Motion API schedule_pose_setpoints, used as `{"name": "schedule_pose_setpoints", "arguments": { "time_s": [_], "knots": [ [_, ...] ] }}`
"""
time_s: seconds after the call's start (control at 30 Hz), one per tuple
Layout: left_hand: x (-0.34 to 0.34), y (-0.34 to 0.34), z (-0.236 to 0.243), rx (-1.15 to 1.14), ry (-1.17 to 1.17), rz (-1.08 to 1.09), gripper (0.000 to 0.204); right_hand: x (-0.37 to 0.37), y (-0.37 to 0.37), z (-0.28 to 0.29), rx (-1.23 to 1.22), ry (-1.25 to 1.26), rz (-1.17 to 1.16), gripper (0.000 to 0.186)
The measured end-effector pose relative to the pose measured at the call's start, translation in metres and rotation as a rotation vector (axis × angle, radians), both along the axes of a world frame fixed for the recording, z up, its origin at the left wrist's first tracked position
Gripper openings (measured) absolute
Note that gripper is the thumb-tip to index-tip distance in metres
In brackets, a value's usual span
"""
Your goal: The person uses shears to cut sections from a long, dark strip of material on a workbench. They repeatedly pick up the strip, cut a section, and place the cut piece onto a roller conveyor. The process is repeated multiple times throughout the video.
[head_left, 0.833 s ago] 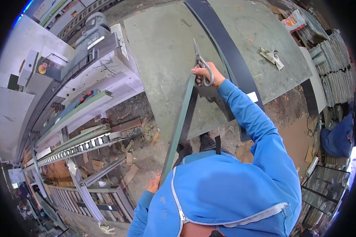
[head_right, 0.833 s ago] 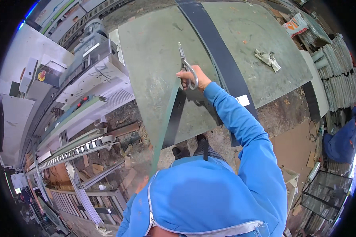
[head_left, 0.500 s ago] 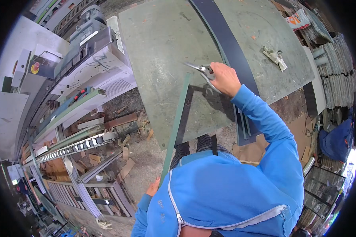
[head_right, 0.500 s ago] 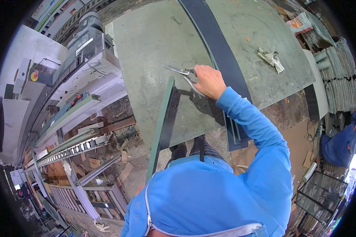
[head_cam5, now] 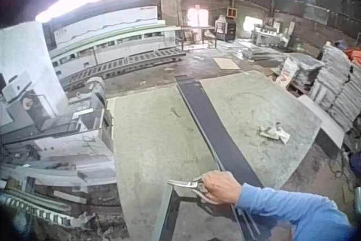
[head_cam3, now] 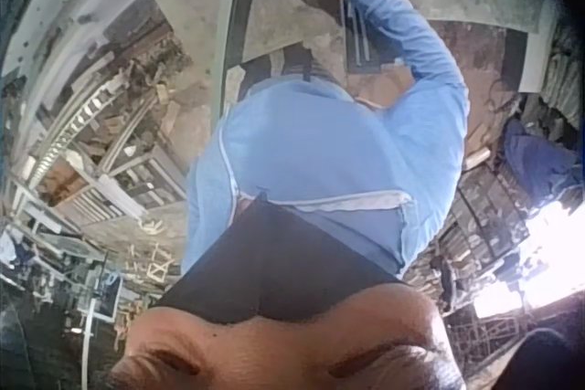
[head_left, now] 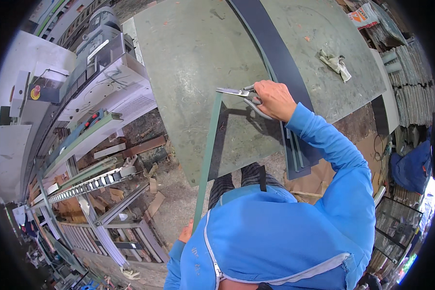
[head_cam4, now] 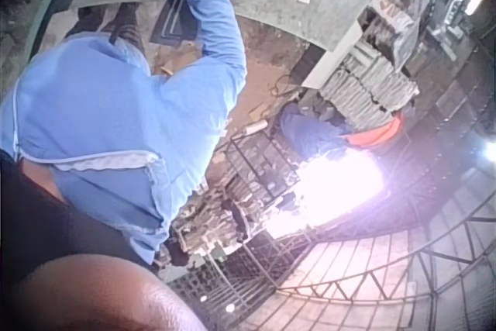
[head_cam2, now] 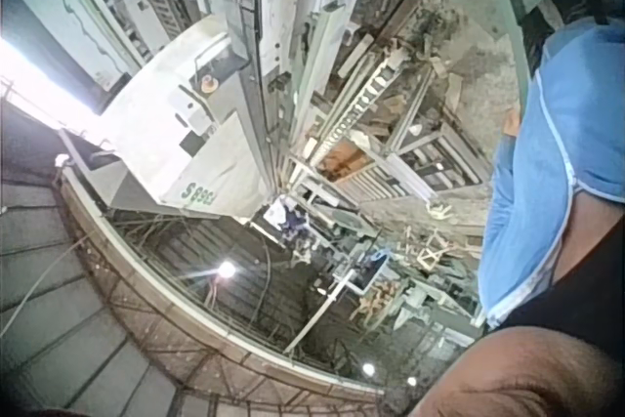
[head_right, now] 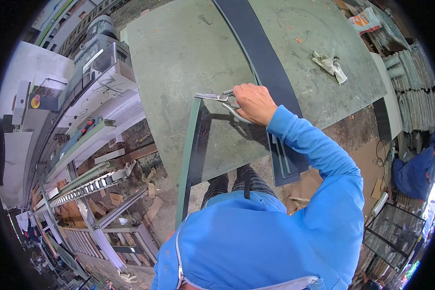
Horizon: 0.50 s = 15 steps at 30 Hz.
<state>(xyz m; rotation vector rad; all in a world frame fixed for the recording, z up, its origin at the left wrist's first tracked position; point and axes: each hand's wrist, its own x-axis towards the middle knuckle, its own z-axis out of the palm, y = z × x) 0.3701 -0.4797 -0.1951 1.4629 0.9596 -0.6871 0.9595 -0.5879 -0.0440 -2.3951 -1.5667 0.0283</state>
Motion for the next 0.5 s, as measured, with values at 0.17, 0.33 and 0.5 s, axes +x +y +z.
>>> {"name": "schedule_pose_setpoints", "arguments": {
  "time_s": [0.17, 0.33, 0.5],
  "knots": [
    [-0.01, -0.004, -0.015, 0.057, -0.046, -0.058, 0.063, 0.005, 0.002, 0.002, -0.08, -0.006, 0.039, 0.021],
    [-0.038, -0.008, -0.046, 0.183, -0.175, -0.13, 0.059, 0.009, 0.002, 0.008, -0.143, -0.032, 0.054, 0.023],
    [-0.041, -0.007, -0.055, 0.077, -0.025, -0.013, 0.056, 0.008, 0.003, 0.009, -0.08, -0.015, 0.064, 0.023]
  ]
}}
